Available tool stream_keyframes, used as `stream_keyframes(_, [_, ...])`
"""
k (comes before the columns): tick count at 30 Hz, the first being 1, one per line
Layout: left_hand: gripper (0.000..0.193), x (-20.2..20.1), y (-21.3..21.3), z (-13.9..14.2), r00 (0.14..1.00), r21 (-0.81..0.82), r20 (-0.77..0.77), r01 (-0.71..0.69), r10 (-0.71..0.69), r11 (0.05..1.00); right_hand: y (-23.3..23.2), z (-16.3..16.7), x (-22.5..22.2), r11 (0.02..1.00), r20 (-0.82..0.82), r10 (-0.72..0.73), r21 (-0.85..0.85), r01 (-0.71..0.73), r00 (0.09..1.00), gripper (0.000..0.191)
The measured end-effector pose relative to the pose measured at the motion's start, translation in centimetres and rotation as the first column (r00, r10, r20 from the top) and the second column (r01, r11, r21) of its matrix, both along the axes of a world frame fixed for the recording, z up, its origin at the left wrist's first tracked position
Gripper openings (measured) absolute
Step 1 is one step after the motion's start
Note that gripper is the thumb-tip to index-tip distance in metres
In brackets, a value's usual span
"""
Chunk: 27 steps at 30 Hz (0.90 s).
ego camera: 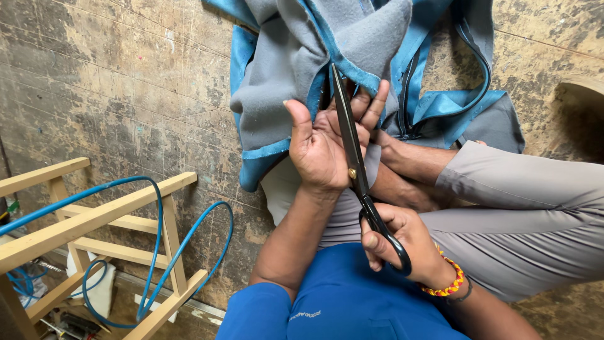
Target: The person sits cross-legged on the floor and uses large scissors to cut along the edge of a blue and gray fabric item. They repeatedly reposition the fabric and continue cutting along the seam.
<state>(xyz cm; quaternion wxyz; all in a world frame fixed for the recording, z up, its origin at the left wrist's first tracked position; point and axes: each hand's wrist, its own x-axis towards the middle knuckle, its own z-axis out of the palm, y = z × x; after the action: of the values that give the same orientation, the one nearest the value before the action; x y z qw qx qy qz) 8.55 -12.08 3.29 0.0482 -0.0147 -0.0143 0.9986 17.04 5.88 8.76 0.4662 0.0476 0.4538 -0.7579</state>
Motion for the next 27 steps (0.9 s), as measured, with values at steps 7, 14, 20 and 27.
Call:
stream_keyframes(7, [0.088, 0.3, 0.3, -0.5, 0.998, -0.029, 0.066, -0.007, 0.009, 1.000, 0.3, -0.3, -0.1, 0.999, 0.014, -0.007, -0.049, 0.008, 1.000, 0.043])
stream_keyframes(14, [0.090, 0.5, 0.5, -0.8, 0.998, -0.038, 0.062, -0.007, 0.010, 0.999, 0.3, -0.4, -0.2, 1.000, -0.003, -0.007, -0.030, 0.006, 1.000, 0.042])
stream_keyframes(20, [0.090, 0.5, 0.3, -1.0, 0.997, -0.034, 0.072, -0.003, 0.006, 0.999, 0.0, 0.2, -0.4, 0.999, -0.006, -0.015, -0.033, 0.015, 1.000, 0.040])
stream_keyframes(27, [0.088, 0.5, 0.4, -0.9, 0.998, 0.004, 0.060, 0.005, -0.006, 1.000, -0.4, 1.8, -1.4, 1.000, 0.009, -0.006, 0.018, 0.006, 1.000, 0.037])
